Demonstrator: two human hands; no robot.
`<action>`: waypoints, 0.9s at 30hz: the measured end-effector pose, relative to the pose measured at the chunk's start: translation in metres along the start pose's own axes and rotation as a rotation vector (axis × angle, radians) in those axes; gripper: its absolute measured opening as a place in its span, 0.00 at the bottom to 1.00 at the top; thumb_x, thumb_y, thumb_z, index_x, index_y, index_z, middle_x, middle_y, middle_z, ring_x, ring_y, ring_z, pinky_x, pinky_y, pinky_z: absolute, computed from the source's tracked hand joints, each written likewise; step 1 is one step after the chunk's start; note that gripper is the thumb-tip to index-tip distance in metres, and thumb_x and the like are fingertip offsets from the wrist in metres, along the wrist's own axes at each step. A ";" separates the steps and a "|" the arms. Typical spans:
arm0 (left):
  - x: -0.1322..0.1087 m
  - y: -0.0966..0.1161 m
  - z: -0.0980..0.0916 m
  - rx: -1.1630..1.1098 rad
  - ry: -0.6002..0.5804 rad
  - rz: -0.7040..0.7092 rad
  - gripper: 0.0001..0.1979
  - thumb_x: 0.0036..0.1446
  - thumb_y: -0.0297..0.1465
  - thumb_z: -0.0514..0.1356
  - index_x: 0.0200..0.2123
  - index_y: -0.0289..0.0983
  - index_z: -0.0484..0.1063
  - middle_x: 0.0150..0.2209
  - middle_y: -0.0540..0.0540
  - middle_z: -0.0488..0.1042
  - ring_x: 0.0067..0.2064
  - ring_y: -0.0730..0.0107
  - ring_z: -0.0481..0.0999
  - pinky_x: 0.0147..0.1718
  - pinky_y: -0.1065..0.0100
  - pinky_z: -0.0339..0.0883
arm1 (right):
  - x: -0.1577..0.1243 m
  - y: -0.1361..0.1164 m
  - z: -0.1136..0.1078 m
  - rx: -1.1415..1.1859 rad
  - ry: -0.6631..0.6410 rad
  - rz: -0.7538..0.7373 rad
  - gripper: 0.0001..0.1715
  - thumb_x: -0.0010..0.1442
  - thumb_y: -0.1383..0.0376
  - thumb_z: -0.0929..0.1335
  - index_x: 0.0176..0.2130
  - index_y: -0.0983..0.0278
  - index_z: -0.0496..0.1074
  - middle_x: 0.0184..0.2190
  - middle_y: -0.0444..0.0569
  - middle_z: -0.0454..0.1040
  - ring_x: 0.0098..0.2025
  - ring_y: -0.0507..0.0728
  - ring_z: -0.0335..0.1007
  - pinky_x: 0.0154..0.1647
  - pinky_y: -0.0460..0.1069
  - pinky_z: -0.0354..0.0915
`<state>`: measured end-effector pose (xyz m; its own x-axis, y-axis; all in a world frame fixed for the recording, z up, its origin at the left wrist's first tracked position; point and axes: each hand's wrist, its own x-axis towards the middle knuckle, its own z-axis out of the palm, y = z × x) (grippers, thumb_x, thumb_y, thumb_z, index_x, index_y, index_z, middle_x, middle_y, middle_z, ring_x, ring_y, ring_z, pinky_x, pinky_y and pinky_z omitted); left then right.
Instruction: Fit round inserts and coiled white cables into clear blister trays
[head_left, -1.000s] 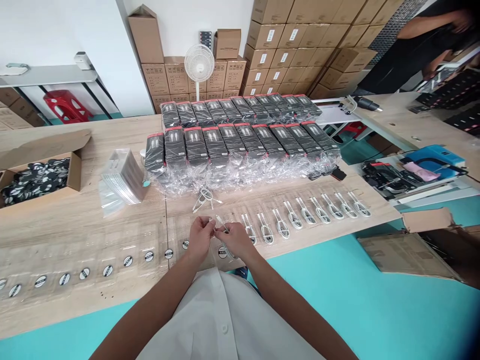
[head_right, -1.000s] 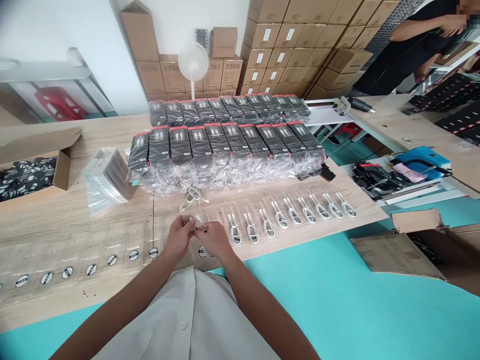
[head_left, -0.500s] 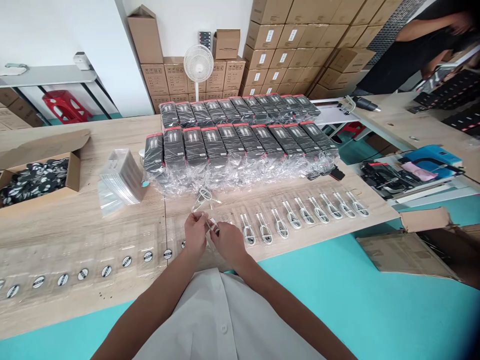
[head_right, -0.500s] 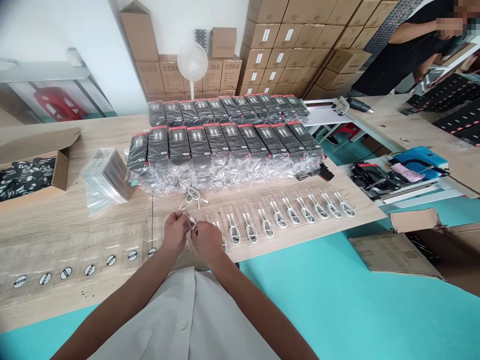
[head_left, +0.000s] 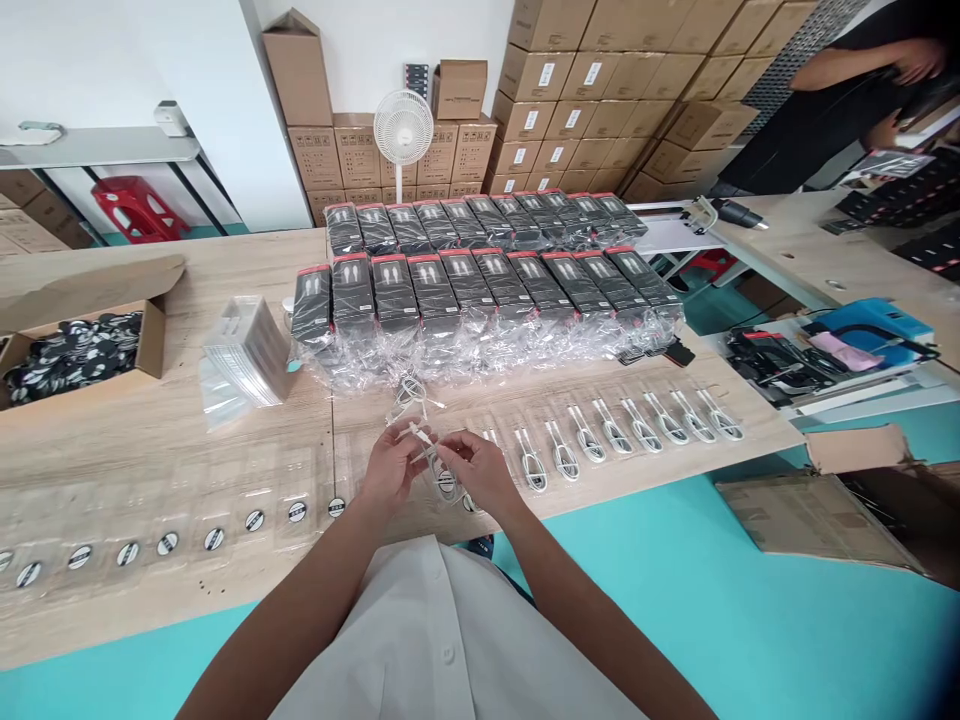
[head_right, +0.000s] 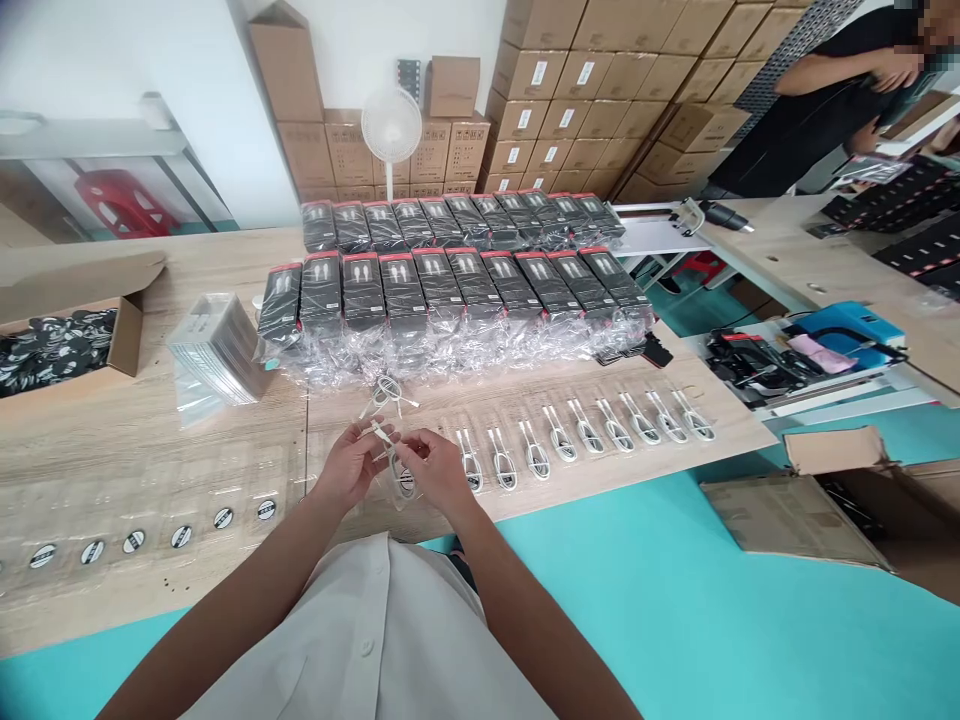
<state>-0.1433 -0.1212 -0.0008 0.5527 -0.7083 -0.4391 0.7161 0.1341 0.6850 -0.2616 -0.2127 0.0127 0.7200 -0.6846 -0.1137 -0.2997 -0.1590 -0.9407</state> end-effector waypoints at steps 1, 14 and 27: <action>0.000 0.001 0.000 0.006 -0.012 0.000 0.21 0.42 0.31 0.71 0.41 0.40 0.71 0.37 0.47 0.78 0.40 0.65 0.78 0.36 0.65 0.71 | 0.000 -0.001 -0.001 -0.002 -0.004 -0.011 0.13 0.55 0.56 0.68 0.34 0.62 0.75 0.28 0.46 0.78 0.30 0.55 0.73 0.30 0.48 0.66; -0.004 0.008 0.005 -0.024 -0.093 0.001 0.16 0.45 0.29 0.71 0.39 0.38 0.75 0.42 0.44 0.79 0.44 0.63 0.79 0.43 0.63 0.71 | -0.002 -0.012 -0.007 -0.127 0.078 -0.094 0.13 0.60 0.59 0.65 0.34 0.61 0.77 0.31 0.48 0.79 0.34 0.56 0.75 0.35 0.48 0.66; -0.015 0.021 0.015 0.003 -0.057 0.030 0.16 0.44 0.29 0.71 0.39 0.38 0.74 0.39 0.44 0.79 0.42 0.61 0.79 0.40 0.61 0.72 | -0.003 -0.027 -0.013 -0.460 0.066 -0.220 0.12 0.60 0.63 0.65 0.30 0.59 0.77 0.29 0.46 0.77 0.33 0.55 0.70 0.34 0.48 0.60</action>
<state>-0.1433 -0.1180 0.0289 0.5488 -0.7423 -0.3844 0.6979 0.1538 0.6995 -0.2635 -0.2156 0.0429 0.7607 -0.6405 0.1056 -0.4001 -0.5907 -0.7007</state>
